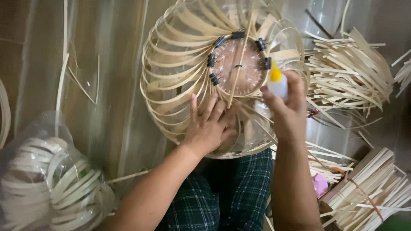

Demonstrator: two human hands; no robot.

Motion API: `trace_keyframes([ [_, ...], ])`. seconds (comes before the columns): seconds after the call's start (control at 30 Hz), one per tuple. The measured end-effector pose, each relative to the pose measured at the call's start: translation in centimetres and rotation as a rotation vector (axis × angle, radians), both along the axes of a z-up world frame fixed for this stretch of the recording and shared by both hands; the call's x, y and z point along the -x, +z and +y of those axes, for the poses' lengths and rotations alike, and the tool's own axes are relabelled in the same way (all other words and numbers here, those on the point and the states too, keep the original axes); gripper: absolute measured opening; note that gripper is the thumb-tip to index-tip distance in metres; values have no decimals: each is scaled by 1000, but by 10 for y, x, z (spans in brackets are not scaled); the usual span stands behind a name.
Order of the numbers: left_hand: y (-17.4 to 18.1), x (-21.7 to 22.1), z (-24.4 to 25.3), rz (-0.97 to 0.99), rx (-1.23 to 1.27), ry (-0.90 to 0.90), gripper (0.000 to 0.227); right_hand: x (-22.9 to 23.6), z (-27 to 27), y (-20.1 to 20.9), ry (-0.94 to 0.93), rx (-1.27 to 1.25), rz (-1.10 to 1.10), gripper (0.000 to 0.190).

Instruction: The person glues curved bamboo strips to a central base and uses a knife to trim bamboo pieces while constructing a decorative lantern structure.

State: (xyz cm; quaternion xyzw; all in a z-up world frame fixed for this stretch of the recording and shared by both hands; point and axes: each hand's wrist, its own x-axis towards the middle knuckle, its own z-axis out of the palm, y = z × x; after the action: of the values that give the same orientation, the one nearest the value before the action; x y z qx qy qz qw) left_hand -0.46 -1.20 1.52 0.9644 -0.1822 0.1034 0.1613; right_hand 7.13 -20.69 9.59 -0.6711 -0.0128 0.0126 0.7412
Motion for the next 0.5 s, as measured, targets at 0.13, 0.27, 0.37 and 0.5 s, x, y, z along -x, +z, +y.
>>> trace_keyframes([
  [0.13,5,-1,1,46,-30,0,78,-39,29,-4,33,604,-433,44],
  [0.27,11,-3,3,36,-51,-10,75,-64,66,-9,-56,838,-480,47],
  [0.37,15,-5,3,47,-43,-16,71,-71,80,-9,-97,966,-507,50],
  [0.5,13,-4,2,11,-31,-6,72,-72,73,-4,-64,1018,-458,52],
])
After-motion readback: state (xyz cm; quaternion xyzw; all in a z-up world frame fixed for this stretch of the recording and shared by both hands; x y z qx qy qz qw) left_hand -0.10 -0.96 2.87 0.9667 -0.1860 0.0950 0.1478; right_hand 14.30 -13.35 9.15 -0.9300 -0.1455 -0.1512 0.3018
